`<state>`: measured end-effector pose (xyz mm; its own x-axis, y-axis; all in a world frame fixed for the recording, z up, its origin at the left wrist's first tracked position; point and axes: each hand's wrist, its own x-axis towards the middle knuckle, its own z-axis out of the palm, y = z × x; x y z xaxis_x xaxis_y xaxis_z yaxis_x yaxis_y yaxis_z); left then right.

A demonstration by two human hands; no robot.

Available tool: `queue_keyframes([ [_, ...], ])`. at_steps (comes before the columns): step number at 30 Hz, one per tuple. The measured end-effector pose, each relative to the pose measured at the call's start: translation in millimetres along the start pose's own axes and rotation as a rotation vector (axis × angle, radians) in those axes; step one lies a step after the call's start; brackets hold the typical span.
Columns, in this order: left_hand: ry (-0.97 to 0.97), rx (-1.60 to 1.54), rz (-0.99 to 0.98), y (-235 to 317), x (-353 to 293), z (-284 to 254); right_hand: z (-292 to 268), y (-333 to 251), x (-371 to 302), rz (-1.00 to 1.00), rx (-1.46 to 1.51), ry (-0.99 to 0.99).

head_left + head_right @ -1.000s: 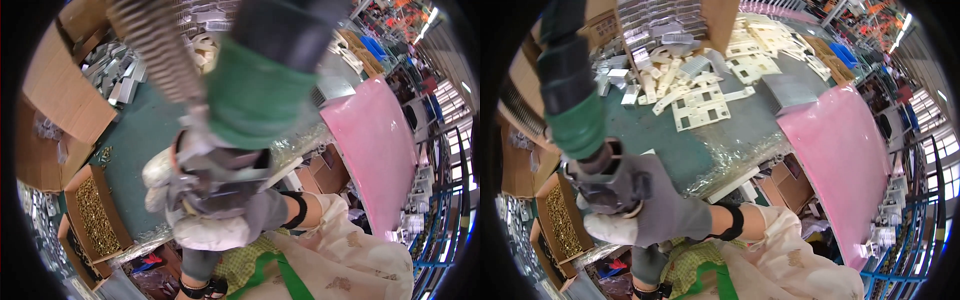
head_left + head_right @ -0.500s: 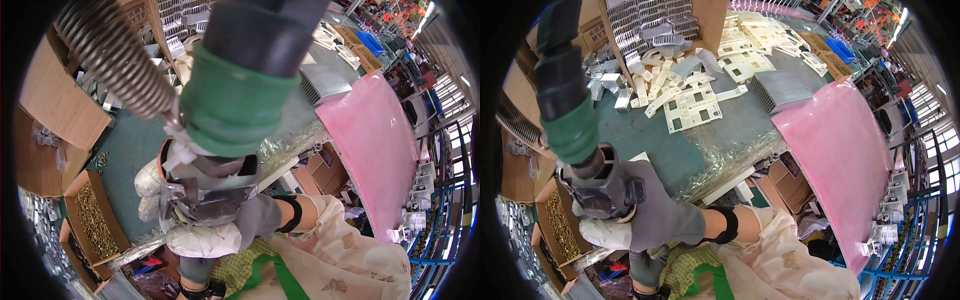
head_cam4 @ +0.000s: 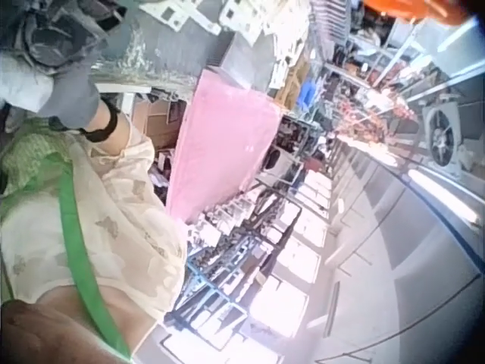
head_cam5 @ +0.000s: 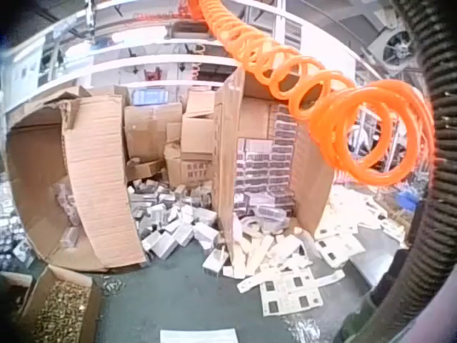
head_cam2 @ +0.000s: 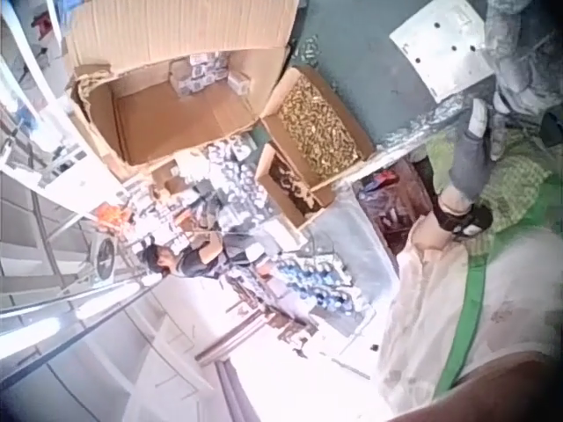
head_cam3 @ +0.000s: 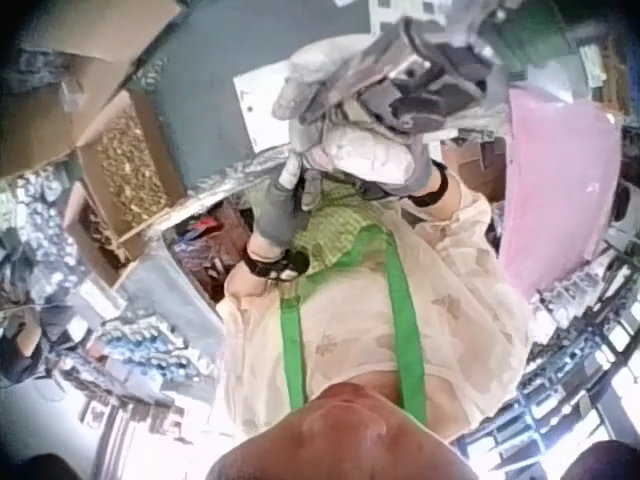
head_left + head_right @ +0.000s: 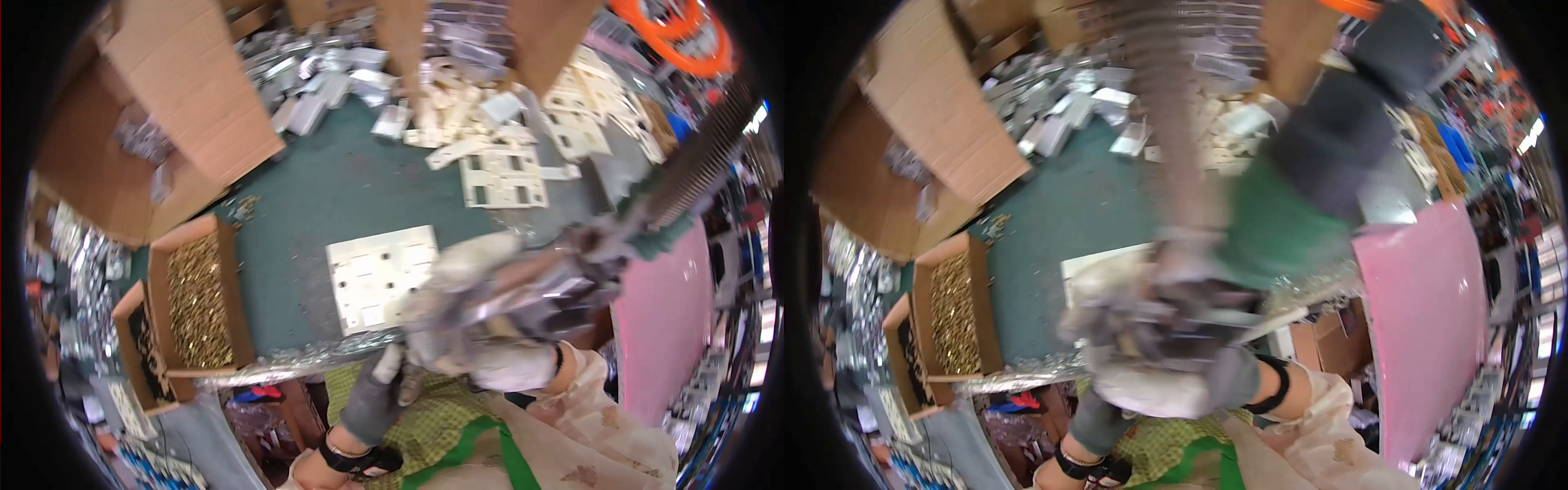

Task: Assembling heatsinks and covers onto an electronic board using an air screwdriver in a workshop setting.

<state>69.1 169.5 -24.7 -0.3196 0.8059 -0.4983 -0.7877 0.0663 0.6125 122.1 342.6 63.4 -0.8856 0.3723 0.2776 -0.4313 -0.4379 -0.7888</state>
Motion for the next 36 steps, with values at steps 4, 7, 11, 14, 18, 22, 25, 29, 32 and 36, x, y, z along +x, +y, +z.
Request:
queue_keyframes([
  [4, -0.04, -0.141, -0.039, 5, 6, 2, 0, -14, 6, 0.033, 0.038, -0.09],
  [7, -0.128, -0.234, 0.0, 5, 10, 3, -3, -31, 27, 0.339, 0.109, -0.219],
  [11, -0.146, -0.341, -0.039, 3, 6, 10, -39, -26, 67, 0.832, 0.329, -0.493],
  [14, -0.179, -0.322, -0.109, 7, 3, 9, -50, -12, 55, 0.393, 0.181, -0.211],
  [18, -0.207, -0.294, -0.147, 13, 7, -1, -54, 12, 52, -0.156, 0.014, -0.306],
  [22, -0.119, -0.319, -0.165, 10, 8, -4, -55, 15, 62, -0.116, -0.041, -0.339],
  [25, -0.113, -0.266, -0.162, 11, 10, -7, -58, 16, 58, -0.084, -0.076, -0.295],
  [29, -0.117, -0.234, -0.116, 15, 15, -8, -64, 21, 47, 0.018, -0.117, -0.217],
  [32, -0.047, -0.241, -0.13, 17, 15, -4, -57, 21, 42, 0.057, -0.176, -0.176],
  [36, -0.106, -0.292, -0.114, 22, 20, -5, -37, 15, 45, -0.016, -0.351, -0.167],
])
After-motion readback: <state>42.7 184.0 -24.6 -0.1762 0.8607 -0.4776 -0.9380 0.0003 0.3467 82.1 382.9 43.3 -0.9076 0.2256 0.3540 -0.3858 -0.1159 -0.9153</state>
